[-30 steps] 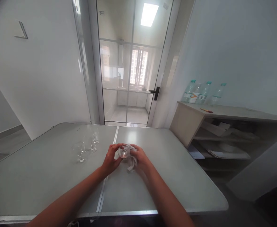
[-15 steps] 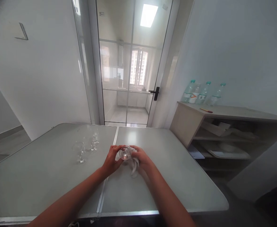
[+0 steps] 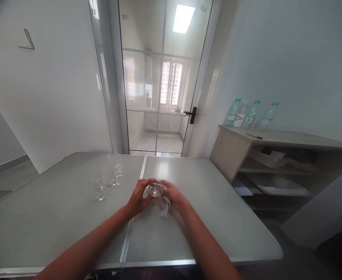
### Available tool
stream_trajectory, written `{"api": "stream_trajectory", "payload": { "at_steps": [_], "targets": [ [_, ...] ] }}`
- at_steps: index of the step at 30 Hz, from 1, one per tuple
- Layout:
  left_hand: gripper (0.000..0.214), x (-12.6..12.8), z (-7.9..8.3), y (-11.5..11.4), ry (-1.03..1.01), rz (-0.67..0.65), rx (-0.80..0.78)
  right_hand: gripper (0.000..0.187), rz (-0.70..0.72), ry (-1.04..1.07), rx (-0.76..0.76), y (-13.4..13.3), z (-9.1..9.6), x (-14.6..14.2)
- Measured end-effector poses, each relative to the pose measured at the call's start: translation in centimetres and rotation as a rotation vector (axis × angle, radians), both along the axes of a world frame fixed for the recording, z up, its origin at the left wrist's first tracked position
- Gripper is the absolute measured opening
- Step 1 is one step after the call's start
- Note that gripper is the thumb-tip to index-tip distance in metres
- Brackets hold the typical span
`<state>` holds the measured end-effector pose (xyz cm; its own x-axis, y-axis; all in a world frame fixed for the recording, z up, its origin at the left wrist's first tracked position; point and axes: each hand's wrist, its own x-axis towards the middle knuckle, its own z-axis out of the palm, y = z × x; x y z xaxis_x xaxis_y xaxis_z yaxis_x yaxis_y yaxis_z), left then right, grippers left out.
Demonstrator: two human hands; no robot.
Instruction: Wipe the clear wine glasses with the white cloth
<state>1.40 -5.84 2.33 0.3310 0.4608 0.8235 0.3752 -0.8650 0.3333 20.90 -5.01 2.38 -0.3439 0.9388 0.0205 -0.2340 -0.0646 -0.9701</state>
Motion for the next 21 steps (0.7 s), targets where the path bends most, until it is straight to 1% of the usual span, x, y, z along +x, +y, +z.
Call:
{"api": "stream_trajectory", "payload": {
  "at_steps": [2, 5, 6, 7, 9, 11, 12, 13, 15, 18, 19, 21],
  "targets": [
    [0.055, 0.1, 0.0, -0.1, -0.004, 0.012, -0.023, 0.037, -0.074, -0.118, 0.080, 0.0, -0.1, -0.3],
    [0.058, 0.2, 0.2, -0.2, -0.062, 0.058, -0.095, 0.017, -0.329, -0.387, 0.293, 0.4, -0.3, -0.3],
    [0.058, 0.3, 0.3, -0.2, -0.082, 0.080, -0.119, 0.016, -0.401, -0.453, 0.355, 0.6, -0.3, -0.2],
    [0.057, 0.3, 0.5, -0.2, -0.100, 0.107, -0.143, 0.021, -0.449, -0.497, 0.411, 0.7, -0.4, -0.1],
    [0.058, 0.4, 0.7, -0.2, -0.127, 0.165, -0.180, 0.034, -0.464, -0.544, 0.512, 0.8, -0.3, 0.3],
    [0.059, 0.5, 0.8, -0.1, -0.145, 0.217, -0.205, 0.040, -0.390, -0.603, 0.614, 0.5, -0.1, 0.5],
    [0.059, 0.5, 0.8, 0.0, -0.150, 0.236, -0.215, 0.038, -0.329, -0.647, 0.659, 0.3, 0.0, 0.6],
    [0.059, 0.6, 0.8, 0.0, -0.155, 0.250, -0.226, 0.030, -0.259, -0.691, 0.692, 0.0, 0.3, 0.5],
    [0.057, 0.6, 0.7, 0.2, -0.169, 0.261, -0.249, 0.009, -0.119, -0.772, 0.749, -0.8, 0.8, 0.3],
    [0.055, 0.5, 0.5, 0.3, -0.190, 0.253, -0.280, 0.045, 0.062, -0.883, 0.842, -1.9, 1.4, -0.3],
    [0.056, 0.5, 0.4, 0.4, -0.190, 0.250, -0.291, 0.052, 0.105, -0.927, 0.866, -2.1, 1.5, -0.5],
    [0.057, 0.5, 0.2, 0.5, -0.181, 0.246, -0.315, 0.058, 0.146, -1.021, 0.894, -2.3, 1.5, -0.7]
  ]
}}
